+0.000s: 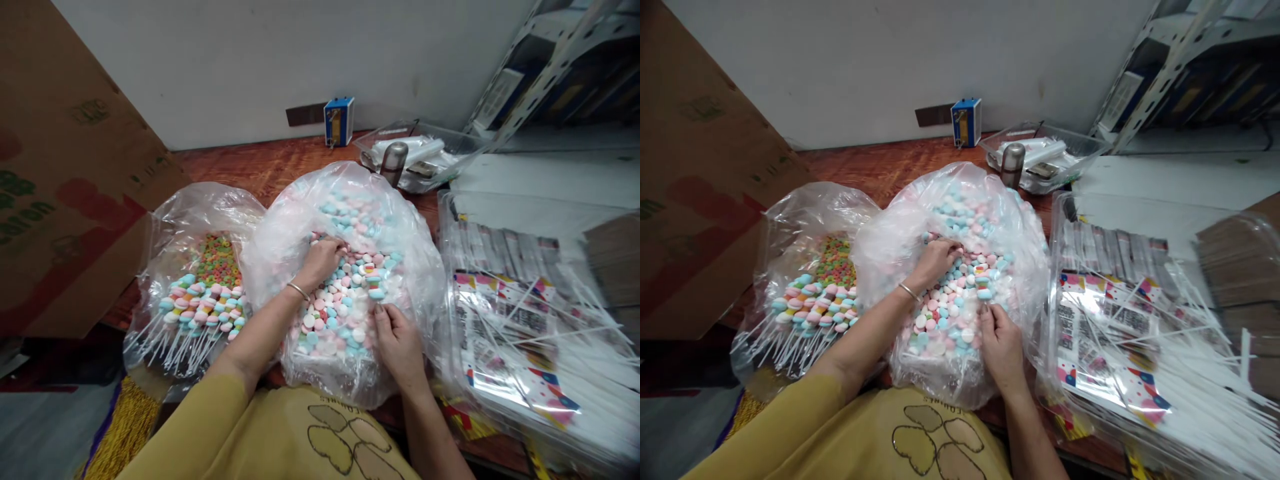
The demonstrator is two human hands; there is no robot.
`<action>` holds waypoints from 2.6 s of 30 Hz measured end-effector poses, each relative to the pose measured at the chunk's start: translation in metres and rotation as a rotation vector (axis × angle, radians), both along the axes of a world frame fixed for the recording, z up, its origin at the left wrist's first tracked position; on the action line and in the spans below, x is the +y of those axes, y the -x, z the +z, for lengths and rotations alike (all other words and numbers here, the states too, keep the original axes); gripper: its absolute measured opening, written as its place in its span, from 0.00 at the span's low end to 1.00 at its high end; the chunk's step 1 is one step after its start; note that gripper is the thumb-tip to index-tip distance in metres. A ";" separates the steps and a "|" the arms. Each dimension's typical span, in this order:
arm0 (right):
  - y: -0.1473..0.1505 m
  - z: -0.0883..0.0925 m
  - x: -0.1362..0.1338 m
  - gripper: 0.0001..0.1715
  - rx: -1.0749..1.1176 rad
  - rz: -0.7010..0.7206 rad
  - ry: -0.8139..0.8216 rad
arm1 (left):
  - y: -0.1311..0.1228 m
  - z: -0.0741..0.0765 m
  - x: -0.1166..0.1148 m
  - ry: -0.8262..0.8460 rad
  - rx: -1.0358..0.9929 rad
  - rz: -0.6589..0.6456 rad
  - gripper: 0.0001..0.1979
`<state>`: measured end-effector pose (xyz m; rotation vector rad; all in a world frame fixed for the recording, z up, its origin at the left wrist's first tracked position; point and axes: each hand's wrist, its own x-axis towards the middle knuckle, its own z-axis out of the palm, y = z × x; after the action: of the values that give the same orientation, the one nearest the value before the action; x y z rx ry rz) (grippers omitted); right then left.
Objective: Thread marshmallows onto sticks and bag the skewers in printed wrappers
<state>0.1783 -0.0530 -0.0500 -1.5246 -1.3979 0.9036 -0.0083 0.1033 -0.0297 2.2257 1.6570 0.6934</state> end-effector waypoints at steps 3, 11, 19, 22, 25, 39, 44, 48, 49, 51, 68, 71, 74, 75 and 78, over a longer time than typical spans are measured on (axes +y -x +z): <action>0.000 -0.001 0.000 0.23 -0.001 0.006 -0.007 | 0.015 0.007 -0.001 -0.019 -0.087 0.071 0.08; 0.002 -0.003 0.002 0.23 -0.014 0.005 -0.004 | 0.030 0.007 -0.014 -0.017 -0.072 0.048 0.08; 0.002 -0.006 0.002 0.22 -0.033 0.004 -0.016 | 0.011 -0.006 -0.002 -0.068 -0.093 0.055 0.08; 0.002 -0.006 0.002 0.22 -0.027 0.008 -0.018 | 0.004 -0.006 0.004 -0.030 -0.041 -0.005 0.10; 0.002 -0.006 0.002 0.22 -0.019 0.009 -0.017 | -0.002 -0.003 0.007 0.030 0.040 -0.037 0.12; 0.001 -0.006 0.003 0.21 -0.012 0.013 -0.031 | -0.004 0.010 0.006 0.117 0.259 0.018 0.10; 0.002 -0.007 0.004 0.22 -0.006 0.012 -0.028 | -0.005 0.002 -0.006 0.070 0.201 -0.031 0.14; 0.002 -0.007 0.001 0.21 0.071 -0.014 -0.045 | -0.008 0.003 -0.018 0.059 -0.026 0.007 0.13; 0.003 -0.005 0.000 0.21 0.125 -0.027 -0.039 | -0.008 0.006 -0.022 0.106 -0.191 0.016 0.13; 0.007 -0.001 -0.001 0.21 0.243 -0.058 -0.020 | -0.007 0.014 -0.036 0.295 -0.593 -0.003 0.17; 0.027 0.025 -0.007 0.22 0.194 0.046 -0.016 | 0.000 0.018 -0.110 0.696 -1.457 0.209 0.23; 0.022 0.028 -0.020 0.21 0.115 0.145 -0.029 | 0.006 0.021 -0.105 0.607 -1.535 0.252 0.23; 0.019 0.028 -0.028 0.21 0.103 0.190 -0.004 | 0.008 0.026 -0.103 0.554 -1.584 0.273 0.24; 0.019 0.027 -0.029 0.21 0.108 0.199 0.002 | 0.008 0.027 -0.103 0.547 -1.588 0.277 0.24; 0.019 0.024 -0.029 0.22 0.112 0.210 0.001 | 0.008 0.026 -0.104 0.549 -1.574 0.270 0.24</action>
<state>0.1588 -0.0822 -0.0257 -1.3230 -1.4948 1.1001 -0.0163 -0.0005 -0.0040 0.5494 0.9843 1.3026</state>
